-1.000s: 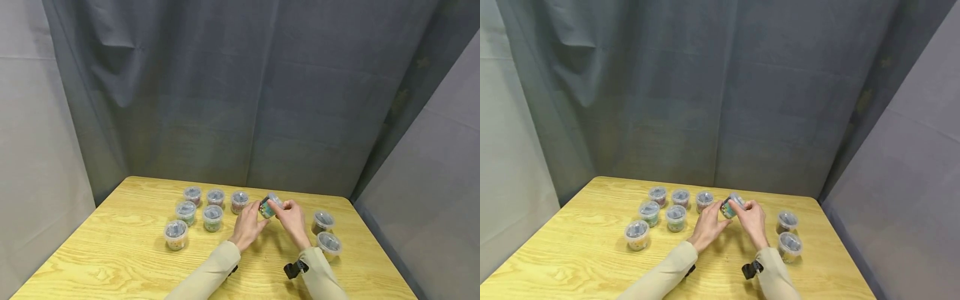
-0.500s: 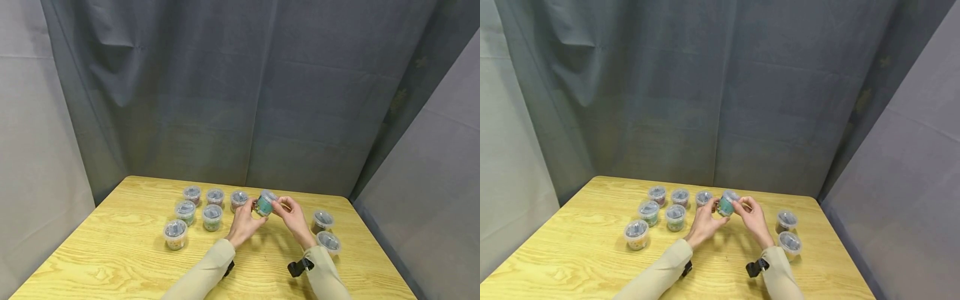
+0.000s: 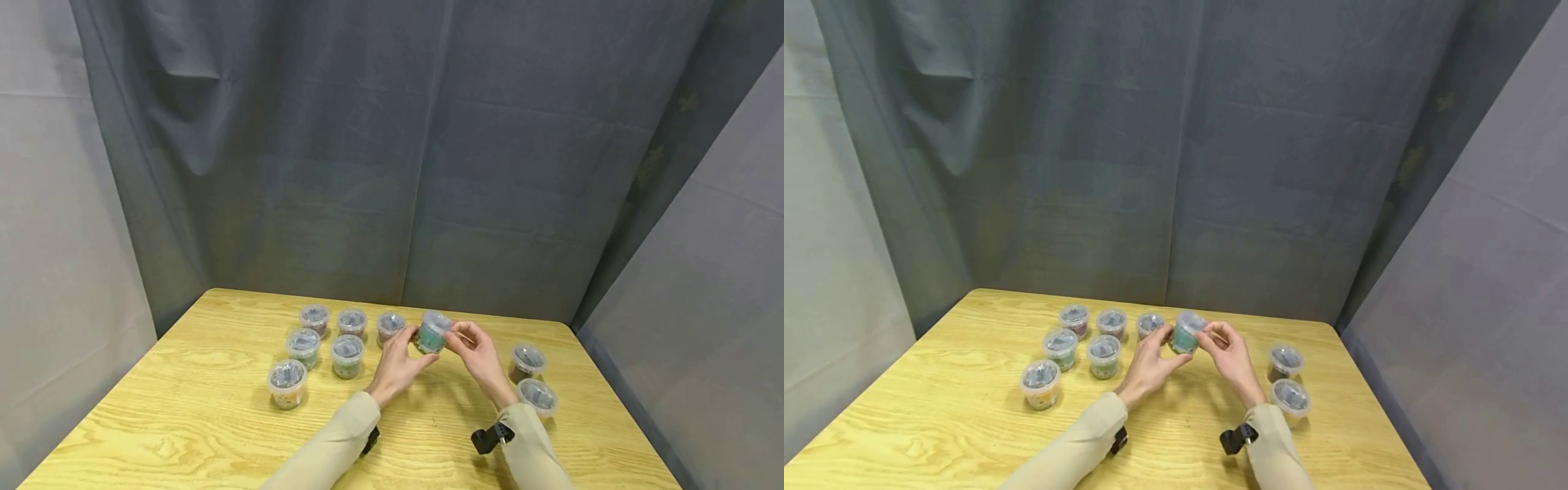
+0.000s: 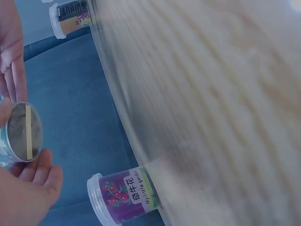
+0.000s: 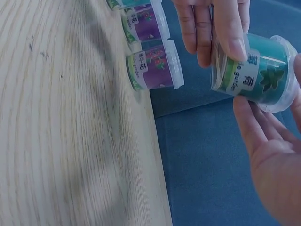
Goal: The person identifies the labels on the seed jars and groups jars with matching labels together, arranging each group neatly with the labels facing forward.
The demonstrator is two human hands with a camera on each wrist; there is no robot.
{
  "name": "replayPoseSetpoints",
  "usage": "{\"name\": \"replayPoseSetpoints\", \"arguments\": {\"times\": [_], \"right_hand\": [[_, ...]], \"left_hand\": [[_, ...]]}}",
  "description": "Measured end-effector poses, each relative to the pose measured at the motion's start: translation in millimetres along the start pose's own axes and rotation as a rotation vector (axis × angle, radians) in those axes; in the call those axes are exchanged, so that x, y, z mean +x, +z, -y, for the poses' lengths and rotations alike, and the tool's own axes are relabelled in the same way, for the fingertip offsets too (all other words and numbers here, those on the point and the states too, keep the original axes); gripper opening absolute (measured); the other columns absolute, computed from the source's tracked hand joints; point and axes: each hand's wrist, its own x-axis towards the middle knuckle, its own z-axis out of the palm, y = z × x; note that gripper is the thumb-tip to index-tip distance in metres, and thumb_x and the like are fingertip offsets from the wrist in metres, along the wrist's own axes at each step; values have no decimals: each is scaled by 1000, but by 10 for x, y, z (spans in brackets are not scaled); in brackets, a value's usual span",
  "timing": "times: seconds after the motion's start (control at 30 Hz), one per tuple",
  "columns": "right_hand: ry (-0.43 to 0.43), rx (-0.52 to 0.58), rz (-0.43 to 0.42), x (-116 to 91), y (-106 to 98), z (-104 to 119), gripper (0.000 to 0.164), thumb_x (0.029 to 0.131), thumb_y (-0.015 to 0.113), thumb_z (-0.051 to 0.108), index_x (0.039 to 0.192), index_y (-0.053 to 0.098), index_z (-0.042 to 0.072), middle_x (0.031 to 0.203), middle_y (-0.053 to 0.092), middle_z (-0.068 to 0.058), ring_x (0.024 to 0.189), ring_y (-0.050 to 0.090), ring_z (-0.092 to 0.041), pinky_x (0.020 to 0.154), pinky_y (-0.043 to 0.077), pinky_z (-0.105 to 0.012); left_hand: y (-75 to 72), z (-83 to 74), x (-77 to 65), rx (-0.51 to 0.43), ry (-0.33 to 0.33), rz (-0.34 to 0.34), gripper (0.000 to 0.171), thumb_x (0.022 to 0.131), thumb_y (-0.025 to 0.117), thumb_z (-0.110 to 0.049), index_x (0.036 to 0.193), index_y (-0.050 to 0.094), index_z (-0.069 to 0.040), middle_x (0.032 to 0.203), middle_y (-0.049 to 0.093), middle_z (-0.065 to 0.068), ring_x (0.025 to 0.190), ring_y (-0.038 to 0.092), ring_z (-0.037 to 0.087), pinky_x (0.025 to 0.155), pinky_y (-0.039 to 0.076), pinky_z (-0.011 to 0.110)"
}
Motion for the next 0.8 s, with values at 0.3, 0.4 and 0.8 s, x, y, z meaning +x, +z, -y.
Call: {"name": "replayPoseSetpoints", "arguments": {"times": [0.3,0.4,0.8], "right_hand": [[5,-1,17,6,-11,-61,30,95,65,13,106,49,-9,127,53,-18,101,66,-4,89,58,-29],[12,12,41,3,-9,-78,31,94,66,14,108,50,-9,122,53,-13,102,66,-6,89,58,-30],[46,-52,64,-21,71,-66,31,91,71,15,106,51,-4,128,54,-16,105,64,-8,82,55,-24]], "left_hand": [[4,9,2,41,5,1,57,77,84,-34,123,58,-11,111,66,4,102,62,17,87,54,32],[-13,25,6,40,-12,20,57,78,83,-37,123,59,-13,110,63,1,101,60,15,88,52,31],[-126,55,-36,-66,-122,103,60,79,82,-36,130,58,-15,117,66,2,107,61,16,83,54,28]]}}
